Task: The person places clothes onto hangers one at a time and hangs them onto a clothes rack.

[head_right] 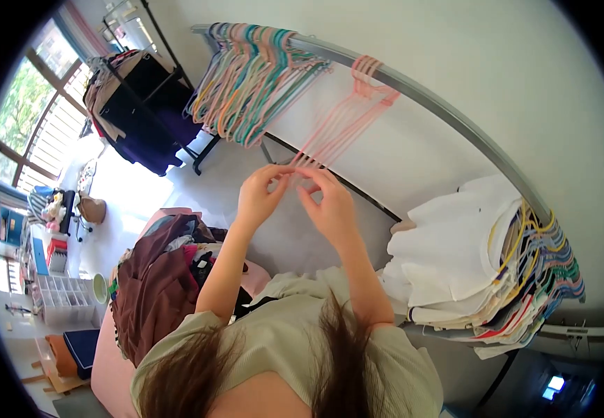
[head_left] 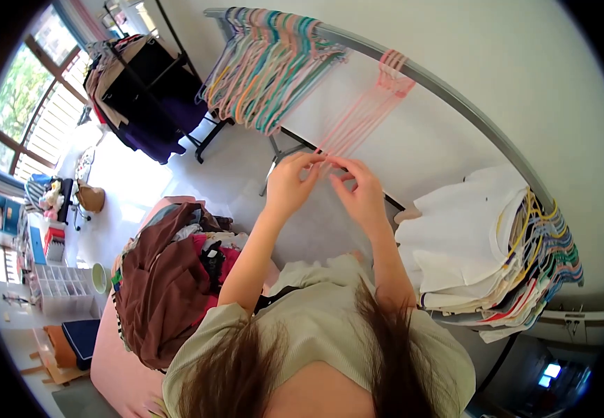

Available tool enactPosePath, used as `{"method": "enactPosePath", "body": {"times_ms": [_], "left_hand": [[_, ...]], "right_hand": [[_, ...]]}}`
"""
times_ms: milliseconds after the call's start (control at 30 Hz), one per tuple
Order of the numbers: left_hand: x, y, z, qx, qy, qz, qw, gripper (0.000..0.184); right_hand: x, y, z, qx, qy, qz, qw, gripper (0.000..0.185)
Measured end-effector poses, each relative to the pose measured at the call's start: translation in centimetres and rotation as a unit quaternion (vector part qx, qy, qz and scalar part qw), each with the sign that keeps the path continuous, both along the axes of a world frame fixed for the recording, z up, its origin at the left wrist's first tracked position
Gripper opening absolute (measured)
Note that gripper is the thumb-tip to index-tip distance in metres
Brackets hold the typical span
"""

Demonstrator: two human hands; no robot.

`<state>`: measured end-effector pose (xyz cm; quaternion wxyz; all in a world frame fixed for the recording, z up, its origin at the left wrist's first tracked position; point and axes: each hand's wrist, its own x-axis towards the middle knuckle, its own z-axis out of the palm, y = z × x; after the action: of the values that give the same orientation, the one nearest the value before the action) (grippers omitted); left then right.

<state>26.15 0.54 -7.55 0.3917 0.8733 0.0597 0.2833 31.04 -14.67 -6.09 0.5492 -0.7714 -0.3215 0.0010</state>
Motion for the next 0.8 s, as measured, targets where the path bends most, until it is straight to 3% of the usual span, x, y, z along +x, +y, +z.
{"method": "enactPosePath", "body": {"times_ms": [133, 400, 500, 700, 800], "left_hand": [[0.0, 3.0, -0.7, -0.005, 0.005, 0.063, 0.998, 0.014], [2.5, 7.0, -1.5, 0.057, -0.017, 0.151, 0.987, 0.015], [4.5, 7.9, -1.1, 0.087, -0.049, 0.172, 0.98, 0.016], [8.9, 9.5, -0.7, 0.041, 0.013, 0.233, 0.972, 0.017], [10.8, 9.6, -1.3, 0.091, 0.004, 0.244, 0.965, 0.018]], "right_hand": [[2.9, 3.6, -1.1, 0.078, 0.123, 0.073, 0.987, 0.035], [9.7, 9.3, -0.9, 0.167, 0.247, 0.121, 0.947, 0.051], [12.3, 11.4, -0.8, 0.212, 0.326, 0.111, 0.915, 0.058], [17.0, 14.5, -1.0, 0.333, 0.444, 0.07, 0.829, 0.067], [18.2, 14.8, -0.3, 0.353, 0.51, 0.081, 0.781, 0.069]]}}
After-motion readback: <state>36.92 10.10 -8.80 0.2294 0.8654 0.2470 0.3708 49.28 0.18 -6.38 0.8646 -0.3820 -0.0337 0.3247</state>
